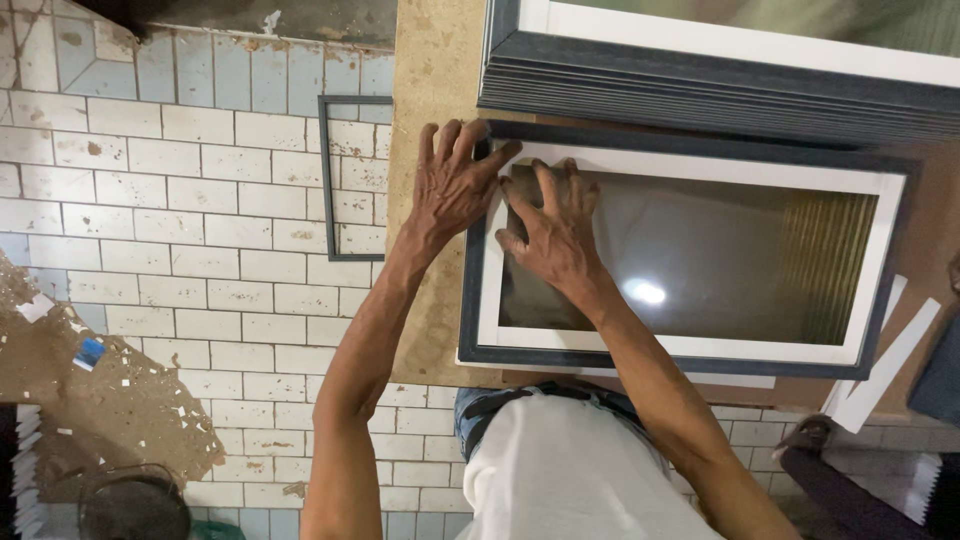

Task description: The person applies white adhesive strips to the edges of a rectangular window frame, pressing them down firmly. They then lift the frame and place it on top of a stack of similar frames. This process is repeated for multiple frames.

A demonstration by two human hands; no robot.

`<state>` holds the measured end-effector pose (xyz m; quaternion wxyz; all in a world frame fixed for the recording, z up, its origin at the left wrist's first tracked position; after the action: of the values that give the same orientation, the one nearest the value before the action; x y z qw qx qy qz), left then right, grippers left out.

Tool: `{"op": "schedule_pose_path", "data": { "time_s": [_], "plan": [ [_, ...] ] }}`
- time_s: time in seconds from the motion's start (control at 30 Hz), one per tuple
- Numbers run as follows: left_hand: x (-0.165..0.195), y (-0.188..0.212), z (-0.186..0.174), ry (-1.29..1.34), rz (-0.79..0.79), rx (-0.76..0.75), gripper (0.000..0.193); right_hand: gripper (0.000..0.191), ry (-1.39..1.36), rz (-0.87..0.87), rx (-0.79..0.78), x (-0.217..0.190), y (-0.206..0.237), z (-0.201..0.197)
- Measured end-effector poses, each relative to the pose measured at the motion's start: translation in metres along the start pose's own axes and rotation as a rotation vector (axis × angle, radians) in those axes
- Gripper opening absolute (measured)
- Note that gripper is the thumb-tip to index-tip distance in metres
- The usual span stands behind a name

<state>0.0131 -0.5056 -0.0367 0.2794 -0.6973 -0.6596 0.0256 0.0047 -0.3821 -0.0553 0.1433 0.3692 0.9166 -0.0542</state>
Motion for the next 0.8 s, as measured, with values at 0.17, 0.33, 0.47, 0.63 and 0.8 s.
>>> {"op": "schedule_pose_path", "data": {
  "time_s": [0.17, 0.33, 0.47, 0.63, 0.8],
  "plan": [
    [0.001, 0.002, -0.003, 0.022, 0.025, -0.009, 0.045, 0.070, -0.003, 0.013, -0.026, -0.002, 0.000, -0.001],
    [-0.003, 0.001, -0.004, 0.033, 0.016, 0.000, 0.050, 0.073, -0.012, -0.001, 0.025, -0.005, 0.004, -0.005],
    [-0.001, 0.006, 0.005, -0.064, -0.015, -0.031, 0.056, 0.069, -0.008, -0.003, 0.043, -0.003, 0.010, -0.001],
    [0.008, 0.018, 0.018, -0.174, 0.016, -0.061, 0.054, 0.068, 0.059, 0.000, 0.031, 0.002, 0.016, -0.003],
    [0.011, 0.035, 0.019, -0.062, 0.018, -0.086, 0.058, 0.059, -0.387, -0.095, 0.260, 0.050, 0.099, -0.047]
  ]
}}
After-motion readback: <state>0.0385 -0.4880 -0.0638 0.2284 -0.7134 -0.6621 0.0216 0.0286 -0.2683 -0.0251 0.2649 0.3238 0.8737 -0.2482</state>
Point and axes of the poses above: each hand's wrist, its own y-axis away from the middle knuckle, its own z-axis out of the palm, x = y × z, the point moved 10 cm from there along -y, towards the middle knuckle, and after that the axes turned 2 degrees about x, right-handed, at the moved point
